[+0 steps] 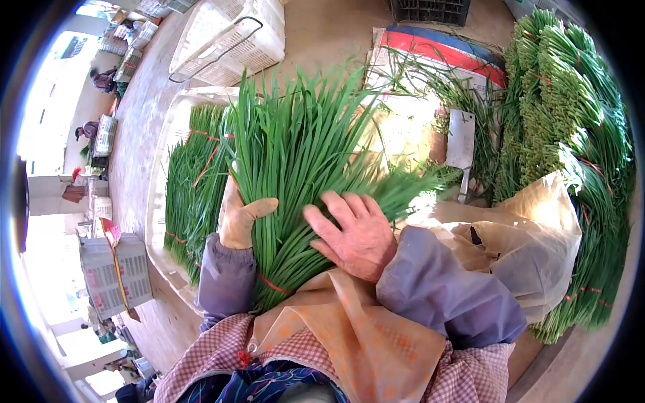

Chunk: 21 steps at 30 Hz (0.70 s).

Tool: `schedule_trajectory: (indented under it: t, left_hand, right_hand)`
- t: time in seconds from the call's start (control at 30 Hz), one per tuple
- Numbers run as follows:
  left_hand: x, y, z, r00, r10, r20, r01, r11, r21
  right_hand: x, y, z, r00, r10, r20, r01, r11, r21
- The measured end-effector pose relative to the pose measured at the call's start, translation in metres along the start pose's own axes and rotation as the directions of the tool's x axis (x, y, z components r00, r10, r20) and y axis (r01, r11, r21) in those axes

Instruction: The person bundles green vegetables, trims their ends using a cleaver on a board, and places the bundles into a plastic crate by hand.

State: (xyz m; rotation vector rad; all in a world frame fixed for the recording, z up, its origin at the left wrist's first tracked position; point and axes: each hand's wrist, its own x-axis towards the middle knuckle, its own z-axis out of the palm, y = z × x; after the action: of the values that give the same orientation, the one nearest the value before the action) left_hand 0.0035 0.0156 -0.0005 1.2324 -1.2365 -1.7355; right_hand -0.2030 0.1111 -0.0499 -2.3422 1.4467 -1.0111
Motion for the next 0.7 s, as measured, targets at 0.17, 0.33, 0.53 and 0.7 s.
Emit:
schedule_trajectory:
  t: [0.17,0.33,0.53,0.7]
  left_hand:
    - [0.001,0.0,-0.004,0.998,0.058,0.006,-0.058,0.997,0.049]
    - [0.001,-0.008,-0.011,1.0,0.008,-0.009,-0.009,0.994,-0.105]
    - [-0.001,-0.002,-0.019,0.999,0.047,-0.026,-0.049,0.995,-0.085]
    - [-0.009,0.055,0.003,0.978,0.203,-0.047,-0.198,0.975,0.1]
  right_hand:
    - [0.023,0.002,0.009,0.972,0.152,0.181,-0.146,0.988,-0.047]
    - [-0.003,-0.002,0.008,0.897,0.298,0.326,-0.31,0.951,-0.014]
    - [-0.008,0.005,-0.003,0.986,0.109,0.13,-0.103,0.994,-0.046]
    - [0.017,0.022,-0.008,0.983,0.065,0.174,-0.064,0.998,-0.007]
